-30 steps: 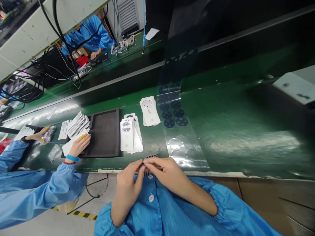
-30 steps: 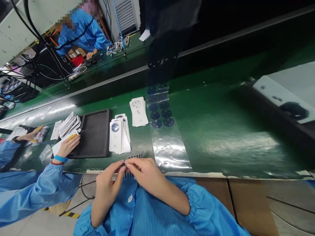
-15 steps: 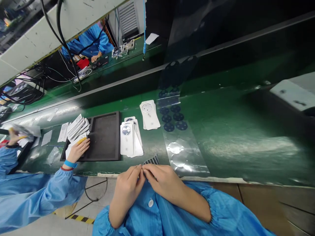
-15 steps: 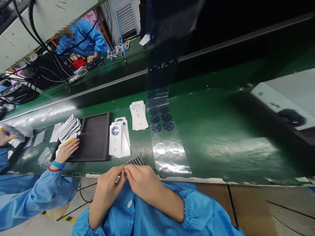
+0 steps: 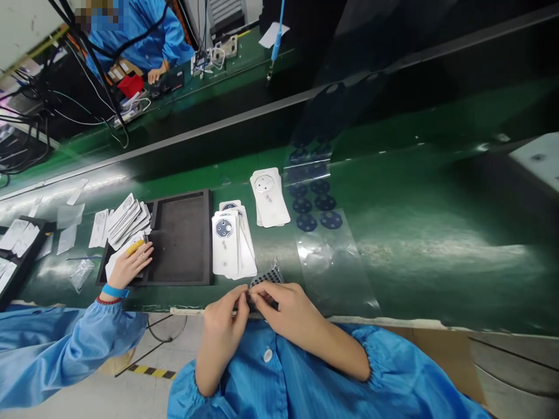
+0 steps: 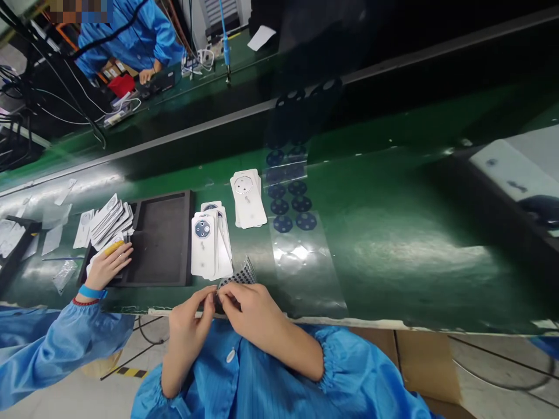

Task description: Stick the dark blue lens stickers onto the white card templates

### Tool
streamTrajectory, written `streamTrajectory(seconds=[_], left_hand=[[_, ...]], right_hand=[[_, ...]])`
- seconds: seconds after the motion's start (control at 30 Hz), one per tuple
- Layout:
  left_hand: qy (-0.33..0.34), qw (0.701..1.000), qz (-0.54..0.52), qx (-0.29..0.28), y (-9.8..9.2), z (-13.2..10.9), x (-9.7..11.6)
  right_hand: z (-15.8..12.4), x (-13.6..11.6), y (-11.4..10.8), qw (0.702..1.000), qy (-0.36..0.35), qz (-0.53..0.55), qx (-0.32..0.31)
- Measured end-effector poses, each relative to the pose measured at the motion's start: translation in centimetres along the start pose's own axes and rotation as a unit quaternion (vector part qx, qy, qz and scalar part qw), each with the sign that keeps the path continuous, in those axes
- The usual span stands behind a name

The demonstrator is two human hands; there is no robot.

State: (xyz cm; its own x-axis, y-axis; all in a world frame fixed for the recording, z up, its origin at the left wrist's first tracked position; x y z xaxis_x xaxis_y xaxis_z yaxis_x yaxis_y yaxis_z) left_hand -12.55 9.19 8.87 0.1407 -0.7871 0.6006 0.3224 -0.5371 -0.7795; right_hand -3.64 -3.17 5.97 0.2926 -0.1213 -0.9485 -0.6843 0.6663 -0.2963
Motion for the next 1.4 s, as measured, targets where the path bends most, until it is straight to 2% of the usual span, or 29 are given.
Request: streamTrajectory(seconds=[0.17, 0.27, 0.4, 0.53, 0.63, 0.77, 0.9, 1.07, 1.17, 1.23, 1.33, 1.4], left_hand=[[-0.075, 0.994, -0.082, -0.021, -0.1, 0.3, -1.1], [-0.158, 0.978, -0.135, 0.007, -0.2, 0.5, -2.6], [-0.272, 0.932, -0.222, 0.091, -0.5, 0.5, -5.2], [-0.342, 0.881, -0.301, 0.128, -0.4, 0.4, -7.4], [-0.376, 0.849, -0.34, 0.147, -0.3, 0.2, -8.7], [-0.404, 0.819, -0.364, 0.185, -0.5, -0.3, -10.3], [-0.414, 0.795, -0.385, 0.221, -1.1, -0.5, -11.7], [-0.427, 0.775, -0.418, 0.207, -1.9, -0.4, -13.6], [-0.427, 0.77, -0.411, 0.238, -3.3, -1.0, -15.2], [-0.42, 0.768, -0.401, 0.269, -5.0, -1.7, -16.5], [-0.402, 0.768, -0.399, 0.3, -8.7, -2.4, -18.7], [-0.381, 0.766, -0.4, 0.33, -12.1, -2.2, -20.5]], right_hand=[[1.1, -0.2, 0.3, 1.0, 0.0, 0.007, 0.001], [1.5, -0.5, 0.1, 0.999, 0.015, 0.034, 0.004], [1.4, 0.0, -0.5, 0.995, 0.05, 0.081, 0.029], [0.9, 1.5, -0.7, 0.981, 0.132, 0.14, 0.03], [0.7, 2.6, -0.7, 0.957, 0.195, 0.213, 0.029], [0.5, 3.6, -1.0, 0.937, 0.235, 0.254, 0.056], [-0.1, 4.3, -1.9, 0.935, 0.24, 0.239, 0.105], [-1.2, 5.3, -3.2, 0.943, 0.241, 0.191, 0.129], [-1.8, 6.2, -5.3, 0.94, 0.224, 0.172, 0.192], [-2.2, 6.6, -7.3, 0.93, 0.214, 0.177, 0.241], [-3.0, 6.8, -9.8, 0.922, 0.211, 0.183, 0.269], [-3.4, 6.9, -10.5, 0.935, 0.204, 0.14, 0.253]])
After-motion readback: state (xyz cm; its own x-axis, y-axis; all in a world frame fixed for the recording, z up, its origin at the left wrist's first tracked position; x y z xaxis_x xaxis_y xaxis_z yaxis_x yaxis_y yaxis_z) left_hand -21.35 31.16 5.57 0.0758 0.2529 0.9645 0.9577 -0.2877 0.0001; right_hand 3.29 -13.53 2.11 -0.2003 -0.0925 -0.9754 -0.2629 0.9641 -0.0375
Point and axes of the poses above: each hand's wrist, its own z-axis towards the middle knuckle, its own y-axis out of the palm, x = y × z, the point moved 4 cm from there along z, towards the middle knuckle, and after that the axes turned 5 degrees about -y, right-handed, at the moved point
